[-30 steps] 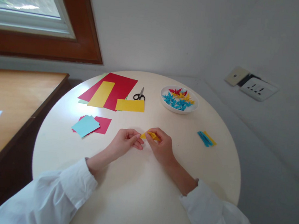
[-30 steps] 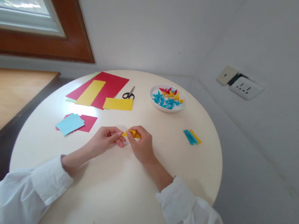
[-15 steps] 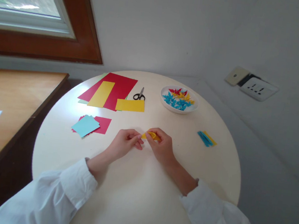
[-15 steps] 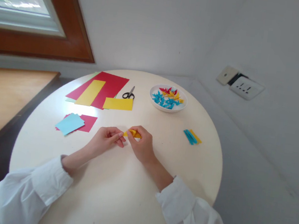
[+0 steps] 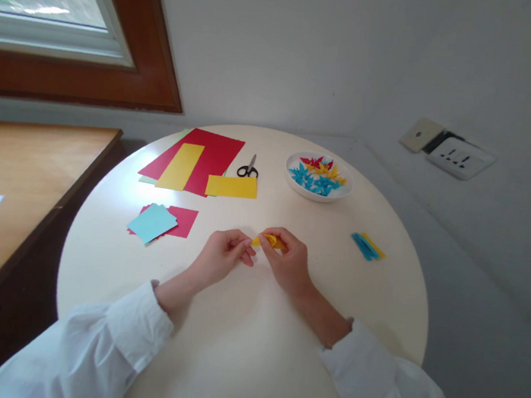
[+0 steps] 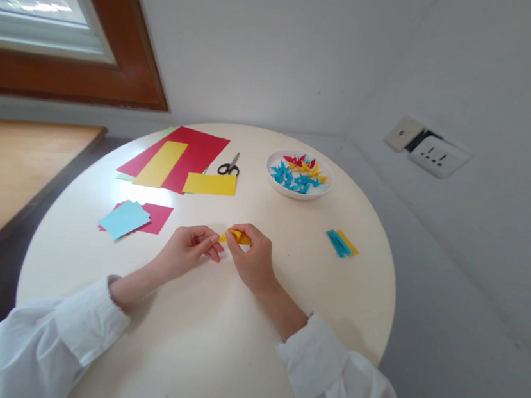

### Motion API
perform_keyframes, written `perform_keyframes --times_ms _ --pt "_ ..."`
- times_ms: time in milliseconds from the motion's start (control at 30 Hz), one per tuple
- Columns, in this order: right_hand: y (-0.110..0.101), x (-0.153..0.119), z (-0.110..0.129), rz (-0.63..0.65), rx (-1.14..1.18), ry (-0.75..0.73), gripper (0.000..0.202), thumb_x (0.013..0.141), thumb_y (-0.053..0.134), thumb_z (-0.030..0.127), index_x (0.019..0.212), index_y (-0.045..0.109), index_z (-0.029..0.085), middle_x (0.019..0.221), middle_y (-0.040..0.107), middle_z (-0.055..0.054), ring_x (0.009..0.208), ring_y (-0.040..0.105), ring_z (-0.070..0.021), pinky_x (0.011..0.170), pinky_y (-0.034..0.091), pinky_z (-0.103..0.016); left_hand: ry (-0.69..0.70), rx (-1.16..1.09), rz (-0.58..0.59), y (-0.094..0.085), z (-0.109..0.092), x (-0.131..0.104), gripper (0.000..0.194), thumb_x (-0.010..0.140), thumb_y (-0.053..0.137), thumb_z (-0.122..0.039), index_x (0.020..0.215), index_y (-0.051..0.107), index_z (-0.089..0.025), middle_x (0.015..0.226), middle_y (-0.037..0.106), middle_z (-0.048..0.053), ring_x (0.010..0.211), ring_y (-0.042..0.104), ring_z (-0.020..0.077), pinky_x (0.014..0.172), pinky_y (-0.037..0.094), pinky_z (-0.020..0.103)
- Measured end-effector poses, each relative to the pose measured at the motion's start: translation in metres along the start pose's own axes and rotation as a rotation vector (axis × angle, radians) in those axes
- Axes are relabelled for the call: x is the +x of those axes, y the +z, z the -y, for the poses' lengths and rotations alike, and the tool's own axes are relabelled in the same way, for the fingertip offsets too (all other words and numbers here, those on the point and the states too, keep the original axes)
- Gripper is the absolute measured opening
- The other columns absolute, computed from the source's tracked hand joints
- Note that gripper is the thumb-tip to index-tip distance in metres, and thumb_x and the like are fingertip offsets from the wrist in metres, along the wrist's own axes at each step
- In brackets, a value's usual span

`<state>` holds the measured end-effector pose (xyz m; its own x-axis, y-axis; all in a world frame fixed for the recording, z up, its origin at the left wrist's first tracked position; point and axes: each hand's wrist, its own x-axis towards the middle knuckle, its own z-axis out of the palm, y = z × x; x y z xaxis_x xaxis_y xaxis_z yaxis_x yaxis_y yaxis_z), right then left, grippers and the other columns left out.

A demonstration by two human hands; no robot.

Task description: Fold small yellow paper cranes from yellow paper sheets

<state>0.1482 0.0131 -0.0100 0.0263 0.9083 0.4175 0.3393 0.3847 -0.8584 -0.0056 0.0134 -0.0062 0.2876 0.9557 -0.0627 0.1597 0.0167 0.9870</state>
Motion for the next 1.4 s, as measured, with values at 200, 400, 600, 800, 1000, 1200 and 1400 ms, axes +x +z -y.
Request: perform_keyframes --times_ms 200,400,600,800,1000,1200,1400 --pt "0.0004 -0.0001 -0.0013 0.0 0.026 0.008 0.009 0.075 0.058 0.027 0.074 0.062 0.019 0.074 0.068 -0.003 0.068 0.063 -0.0158 0.065 0.052 -0.028 0.005 -0.035 0.026 0.0015 -0.0045 -0.0004 0.035 0.081 0.055 -0.047 0.077 0.064 -0.013 0.07 0.069 0.006 0.062 0.066 0.0152 0.06 0.053 0.025" --pt "0.0001 -0.0004 0.0018 0.028 0.005 -0.016 0.008 0.076 0.058 0.026 0.072 0.061 0.02 0.073 0.068 -0.002 0.067 0.063 -0.0152 0.065 0.052 -0.028 0.011 -0.027 0.02 0.003 0.0011 0.0014 0.034 0.079 0.058 -0.046 0.077 0.065 -0.013 0.07 0.068 0.005 0.058 0.065 0.014 0.057 0.052 0.023" --pt "0.0002 -0.001 0.0029 0.025 -0.002 -0.025 0.008 0.076 0.057 0.026 0.073 0.061 0.02 0.074 0.068 -0.003 0.068 0.063 -0.0152 0.064 0.052 -0.028 0.025 -0.025 0.001 0.0025 0.0026 0.0015 0.032 0.079 0.059 -0.045 0.074 0.064 -0.014 0.068 0.067 0.005 0.055 0.064 0.0134 0.054 0.051 0.023" --pt "0.0012 -0.0014 0.0018 0.013 -0.007 -0.032 0.007 0.077 0.057 0.025 0.074 0.061 0.02 0.074 0.068 -0.002 0.068 0.063 -0.0151 0.065 0.053 -0.027 0.047 0.015 0.011 0.0019 0.0023 -0.0007 0.029 0.083 0.054 -0.041 0.075 0.063 -0.015 0.066 0.067 0.004 0.057 0.065 0.0138 0.056 0.05 0.023" --pt "0.0013 -0.0016 0.0023 0.0 -0.005 -0.038 0.006 0.076 0.058 0.025 0.074 0.061 0.02 0.075 0.068 -0.003 0.068 0.063 -0.0151 0.064 0.053 -0.028 0.044 0.044 0.011 0.002 0.0009 -0.0015 0.027 0.085 0.051 -0.038 0.075 0.062 -0.015 0.064 0.067 0.004 0.056 0.064 0.0136 0.055 0.049 0.023" --pt "0.0019 -0.0015 0.0027 0.004 -0.014 -0.035 0.006 0.077 0.058 0.025 0.074 0.062 0.02 0.076 0.068 -0.002 0.068 0.063 -0.0149 0.065 0.054 -0.028 0.037 0.073 0.002 0.0026 -0.002 -0.0027 0.026 0.083 0.053 -0.038 0.072 0.06 -0.015 0.063 0.067 0.004 0.057 0.064 0.0142 0.053 0.047 0.022" --pt "0.003 -0.0019 0.0036 0.007 -0.012 -0.049 0.005 0.076 0.057 0.023 0.073 0.061 0.02 0.074 0.068 -0.002 0.068 0.063 -0.0147 0.065 0.053 -0.027 0.033 0.1 -0.015 0.0026 -0.0005 -0.0026 0.024 0.083 0.054 -0.036 0.068 0.056 -0.016 0.062 0.067 0.003 0.056 0.064 0.0135 0.052 0.045 0.021"
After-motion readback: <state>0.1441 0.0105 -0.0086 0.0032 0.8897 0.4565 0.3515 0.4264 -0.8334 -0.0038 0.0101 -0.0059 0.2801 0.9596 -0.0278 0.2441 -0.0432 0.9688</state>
